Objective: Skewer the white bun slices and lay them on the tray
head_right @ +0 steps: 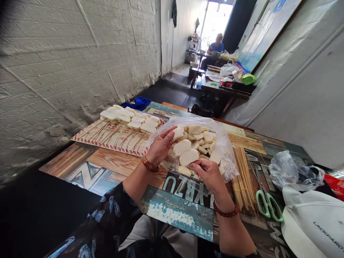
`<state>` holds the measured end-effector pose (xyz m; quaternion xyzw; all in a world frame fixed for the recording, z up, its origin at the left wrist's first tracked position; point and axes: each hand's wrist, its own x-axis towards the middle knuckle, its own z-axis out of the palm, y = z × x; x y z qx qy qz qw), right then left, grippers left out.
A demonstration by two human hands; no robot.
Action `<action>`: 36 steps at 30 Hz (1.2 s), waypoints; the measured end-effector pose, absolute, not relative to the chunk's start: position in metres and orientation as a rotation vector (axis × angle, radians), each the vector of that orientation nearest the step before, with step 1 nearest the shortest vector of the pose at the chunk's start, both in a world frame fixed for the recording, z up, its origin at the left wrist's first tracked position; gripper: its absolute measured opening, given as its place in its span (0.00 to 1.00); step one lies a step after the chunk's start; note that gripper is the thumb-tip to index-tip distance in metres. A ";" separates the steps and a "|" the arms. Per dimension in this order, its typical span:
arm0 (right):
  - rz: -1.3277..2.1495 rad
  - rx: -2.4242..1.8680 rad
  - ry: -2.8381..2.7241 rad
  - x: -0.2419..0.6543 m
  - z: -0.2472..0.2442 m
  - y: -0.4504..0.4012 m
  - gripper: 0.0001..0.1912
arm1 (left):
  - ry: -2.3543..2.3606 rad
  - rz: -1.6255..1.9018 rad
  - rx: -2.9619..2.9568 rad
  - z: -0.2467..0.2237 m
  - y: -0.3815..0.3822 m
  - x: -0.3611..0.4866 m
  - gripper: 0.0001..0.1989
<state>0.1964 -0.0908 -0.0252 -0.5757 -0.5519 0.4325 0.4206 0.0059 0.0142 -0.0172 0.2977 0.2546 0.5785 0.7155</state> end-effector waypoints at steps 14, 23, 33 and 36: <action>1.088 -1.417 -1.245 0.181 -0.039 -0.088 0.18 | 0.591 1.284 0.735 -0.021 0.011 0.011 0.25; 1.034 -1.382 -1.164 0.169 -0.049 -0.089 0.20 | 0.659 1.307 0.767 -0.023 0.007 0.015 0.24; 0.968 -1.359 -1.128 0.161 -0.057 -0.090 0.21 | 0.651 1.350 0.737 -0.022 0.004 0.018 0.30; 0.957 -1.350 -1.150 0.162 -0.062 -0.088 0.21 | 0.651 1.323 0.711 -0.020 0.003 0.018 0.29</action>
